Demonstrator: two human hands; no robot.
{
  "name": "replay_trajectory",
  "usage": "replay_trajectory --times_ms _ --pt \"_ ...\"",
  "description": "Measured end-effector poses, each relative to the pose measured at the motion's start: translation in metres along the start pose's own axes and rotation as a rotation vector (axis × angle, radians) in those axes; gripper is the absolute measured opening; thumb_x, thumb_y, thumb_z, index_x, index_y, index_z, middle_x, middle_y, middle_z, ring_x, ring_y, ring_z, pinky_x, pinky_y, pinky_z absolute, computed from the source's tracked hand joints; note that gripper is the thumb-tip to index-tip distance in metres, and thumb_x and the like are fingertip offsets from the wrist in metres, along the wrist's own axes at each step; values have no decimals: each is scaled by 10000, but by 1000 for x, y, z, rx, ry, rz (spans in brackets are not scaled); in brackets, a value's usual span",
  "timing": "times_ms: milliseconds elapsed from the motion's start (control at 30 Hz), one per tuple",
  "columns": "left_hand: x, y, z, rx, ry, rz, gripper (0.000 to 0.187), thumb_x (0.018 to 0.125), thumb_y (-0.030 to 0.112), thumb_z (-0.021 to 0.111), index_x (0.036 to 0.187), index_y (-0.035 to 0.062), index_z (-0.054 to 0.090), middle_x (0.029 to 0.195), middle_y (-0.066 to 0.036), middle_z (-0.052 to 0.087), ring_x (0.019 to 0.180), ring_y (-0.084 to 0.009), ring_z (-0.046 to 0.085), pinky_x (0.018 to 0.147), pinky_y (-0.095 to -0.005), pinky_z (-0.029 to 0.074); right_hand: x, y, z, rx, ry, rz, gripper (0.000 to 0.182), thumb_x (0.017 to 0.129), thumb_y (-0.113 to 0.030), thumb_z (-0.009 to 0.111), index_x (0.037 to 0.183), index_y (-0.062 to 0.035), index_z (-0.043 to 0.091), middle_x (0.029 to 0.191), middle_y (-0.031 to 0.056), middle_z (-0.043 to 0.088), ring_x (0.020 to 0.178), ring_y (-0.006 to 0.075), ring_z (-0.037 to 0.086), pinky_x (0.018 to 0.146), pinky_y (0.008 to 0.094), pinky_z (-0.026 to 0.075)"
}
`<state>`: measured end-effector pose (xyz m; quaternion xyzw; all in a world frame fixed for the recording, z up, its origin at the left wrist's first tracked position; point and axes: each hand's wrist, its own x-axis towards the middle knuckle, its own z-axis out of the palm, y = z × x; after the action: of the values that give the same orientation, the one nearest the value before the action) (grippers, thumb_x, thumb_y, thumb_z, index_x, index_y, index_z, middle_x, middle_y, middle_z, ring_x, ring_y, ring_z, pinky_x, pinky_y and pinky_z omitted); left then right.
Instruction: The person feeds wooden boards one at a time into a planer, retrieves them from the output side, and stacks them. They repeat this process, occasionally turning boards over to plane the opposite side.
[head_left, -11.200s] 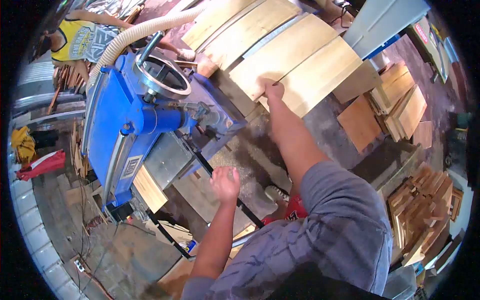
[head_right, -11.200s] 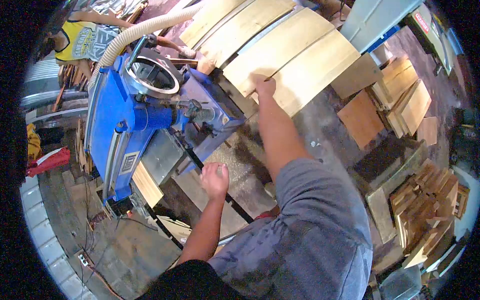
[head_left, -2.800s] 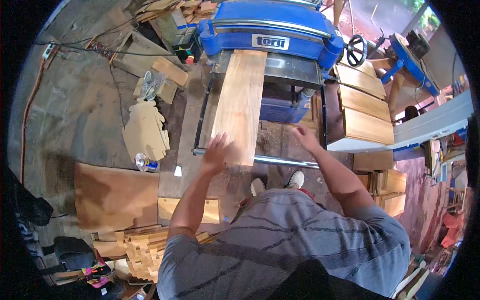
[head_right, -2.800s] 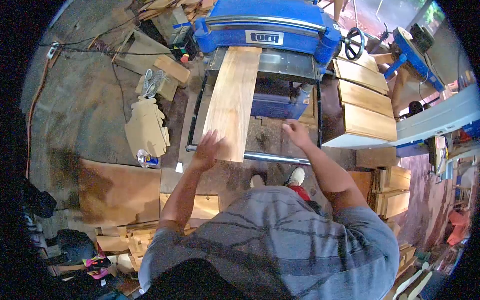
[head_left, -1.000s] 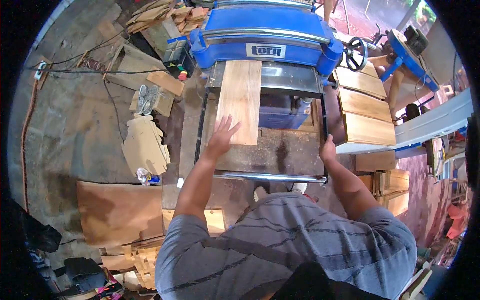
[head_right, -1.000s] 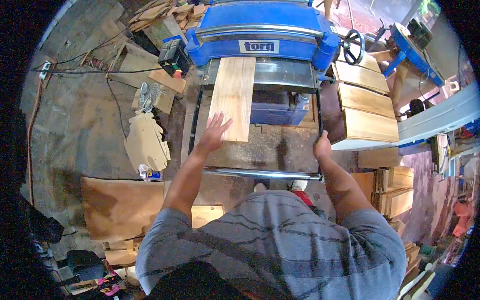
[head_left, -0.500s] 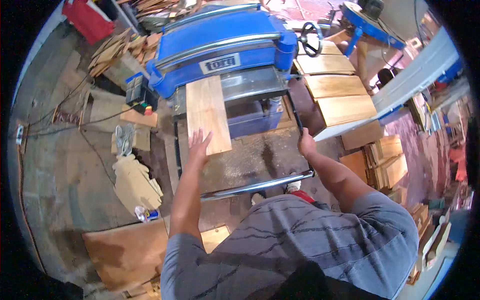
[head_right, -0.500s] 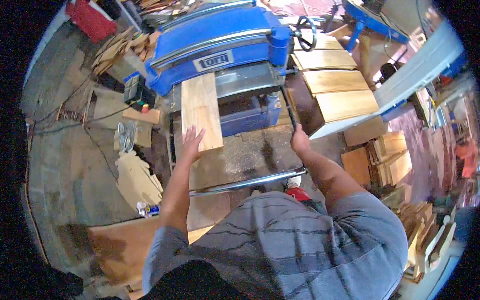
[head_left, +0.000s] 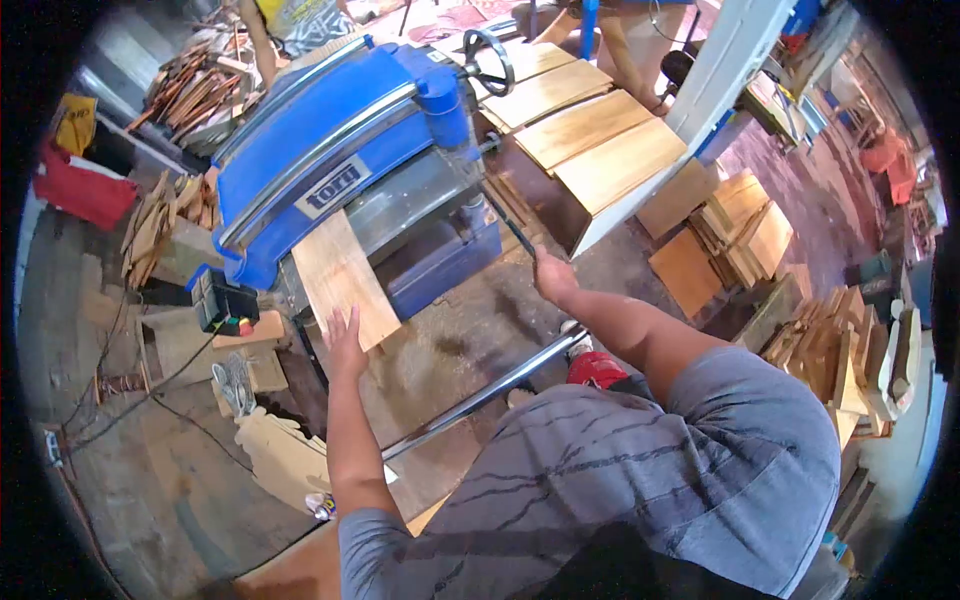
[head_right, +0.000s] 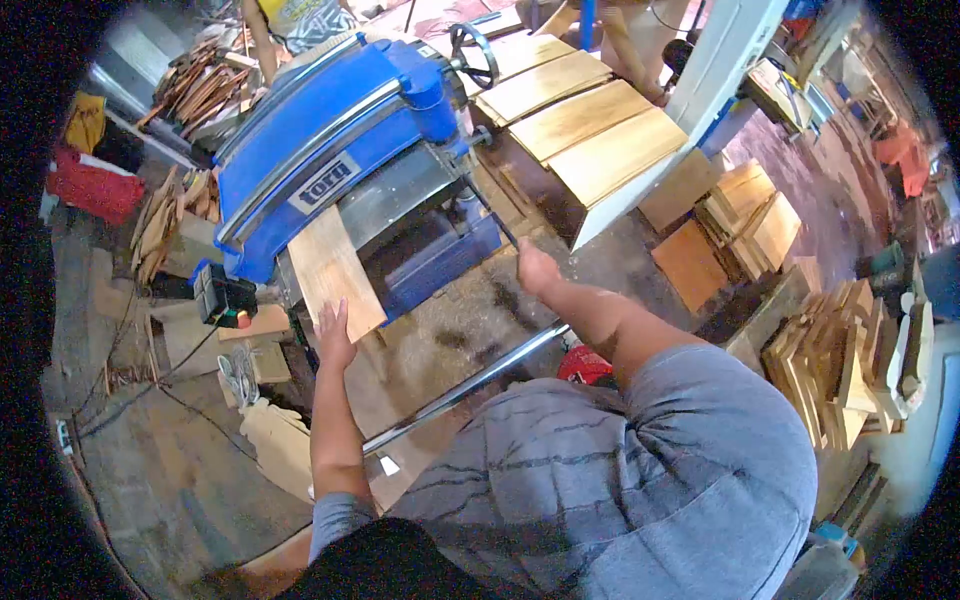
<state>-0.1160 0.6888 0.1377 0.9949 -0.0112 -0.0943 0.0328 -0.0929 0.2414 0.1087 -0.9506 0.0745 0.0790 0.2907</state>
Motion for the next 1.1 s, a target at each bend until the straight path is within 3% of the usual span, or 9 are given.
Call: replay_trajectory --times_ms 267,333,367,433,533,600,800,967,1100 --pt "31 3 1 105 -71 -118 976 757 -45 639 1538 229 120 1571 -235 121 1443 -418 159 1161 -514 186 2 12 4 214 -98 27 318 924 -93 417 1238 -47 442 1026 285 612 1030 483 550 881 540 429" --pt "43 7 7 179 -99 -111 1015 751 83 719 1534 137 76 1534 -325 113 1416 -487 161 1158 -521 189 7 22 15 506 -126 81 361 942 -101 405 1299 -52 424 1145 288 576 1064 473 540 907 524 428" --pt "44 29 -4 146 -165 -226 1065 727 161 757 1528 102 57 1516 -358 103 1406 -510 157 1156 -523 191 15 47 50 428 135 -344 422 962 -180 459 1354 -40 392 1181 281 568 1054 454 561 927 496 437" --pt "54 63 -11 97 -211 -329 1196 647 320 834 1508 17 60 1460 -445 108 1378 -573 136 1148 -535 198 23 51 58 531 62 -301 465 965 -221 484 1374 -29 377 1179 267 577 1070 420 570 935 472 442" --pt "73 86 11 44 -219 -66 1078 680 290 816 1498 15 169 1473 -397 193 1393 -523 180 1142 -527 220 42 69 44 866 -174 -207 608 957 -361 560 1410 -9 359 1225 221 574 1137 306 570 951 404 450" --pt "81 136 13 -391 -152 138 888 717 254 786 1451 36 336 1468 -333 296 1398 -459 243 1141 -511 234 53 98 33 925 -384 65 654 928 -415 604 1392 -7 387 1253 202 562 1133 268 573 930 385 464" --pt "131 362 2 -316 118 357 569 797 180 702 1333 115 522 1423 -184 441 1342 -357 387 1142 -491 241 140 234 62 615 52 511 883 743 -336 790 1407 23 331 1312 248 501 1155 325 560 951 403 472" --pt "161 403 29 -144 210 371 220 841 250 663 1018 122 689 1052 -50 685 1104 -229 582 1121 -458 257 207 251 24 677 -9 881 1196 678 -349 845 1497 20 54 1492 304 247 1343 411 365 1116 413 330" --pt "162 409 30 -101 122 273 189 836 240 665 971 111 697 1020 -57 683 1037 -222 603 1120 -462 251 243 245 15 618 46 964 1232 659 -307 862 1482 -4 -3 1475 292 279 1314 434 391 1075 472 386"
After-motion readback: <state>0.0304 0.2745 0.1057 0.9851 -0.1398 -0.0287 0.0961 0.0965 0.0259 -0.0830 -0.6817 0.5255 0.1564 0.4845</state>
